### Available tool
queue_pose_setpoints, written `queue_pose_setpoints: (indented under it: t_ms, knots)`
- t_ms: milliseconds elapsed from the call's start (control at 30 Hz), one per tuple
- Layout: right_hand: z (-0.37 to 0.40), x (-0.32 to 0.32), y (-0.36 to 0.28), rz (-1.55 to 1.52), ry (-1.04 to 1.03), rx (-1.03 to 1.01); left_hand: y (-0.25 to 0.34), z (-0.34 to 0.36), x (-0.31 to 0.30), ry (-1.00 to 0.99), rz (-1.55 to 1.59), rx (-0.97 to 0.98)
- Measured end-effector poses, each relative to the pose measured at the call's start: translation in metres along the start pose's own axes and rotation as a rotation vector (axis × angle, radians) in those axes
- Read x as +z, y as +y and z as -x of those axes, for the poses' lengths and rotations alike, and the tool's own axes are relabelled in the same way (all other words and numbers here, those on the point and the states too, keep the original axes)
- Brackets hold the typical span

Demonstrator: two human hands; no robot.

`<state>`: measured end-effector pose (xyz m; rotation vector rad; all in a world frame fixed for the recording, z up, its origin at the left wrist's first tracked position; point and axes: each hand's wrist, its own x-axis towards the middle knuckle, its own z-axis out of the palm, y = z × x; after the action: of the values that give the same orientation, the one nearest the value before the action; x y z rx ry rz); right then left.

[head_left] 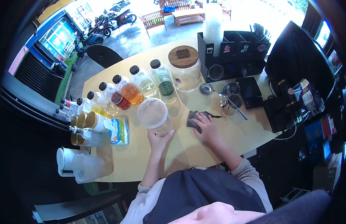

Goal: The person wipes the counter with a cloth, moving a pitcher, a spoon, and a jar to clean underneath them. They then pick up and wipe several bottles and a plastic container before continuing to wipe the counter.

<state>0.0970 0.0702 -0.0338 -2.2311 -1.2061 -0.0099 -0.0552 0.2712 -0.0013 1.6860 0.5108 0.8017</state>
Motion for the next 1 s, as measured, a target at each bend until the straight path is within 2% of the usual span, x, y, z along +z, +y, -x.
queue_pose_setpoints:
  t_ms: [67, 233, 400, 500, 667, 900, 1000]
  knots:
    - [-0.004, 0.004, 0.008, 0.085, 0.135, 0.099, -0.006, 0.001, -0.005, -0.001, -0.043, -0.008]
    - [-0.043, 0.039, 0.021, 0.18, 0.133, 0.174, -0.008, 0.002, -0.01, 0.003, -0.045, -0.035]
    - [-0.052, 0.046, 0.009, 0.184, 0.089, 0.063, -0.009, -0.001, -0.013, 0.001, -0.047, -0.007]
    - [-0.028, 0.029, -0.008, 0.029, -0.014, -0.058, -0.011, -0.004, -0.015, -0.033, -0.03, -0.056]
    - [0.001, 0.016, -0.016, 0.002, -0.015, 0.019, -0.005, -0.009, -0.016, -0.033, -0.02, -0.053]
    - [-0.067, 0.052, 0.028, 0.174, 0.11, 0.139, -0.013, -0.01, -0.023, -0.021, -0.06, -0.085]
    - [-0.094, 0.063, 0.022, 0.112, 0.101, 0.131, -0.016, -0.01, -0.023, -0.003, -0.031, -0.051]
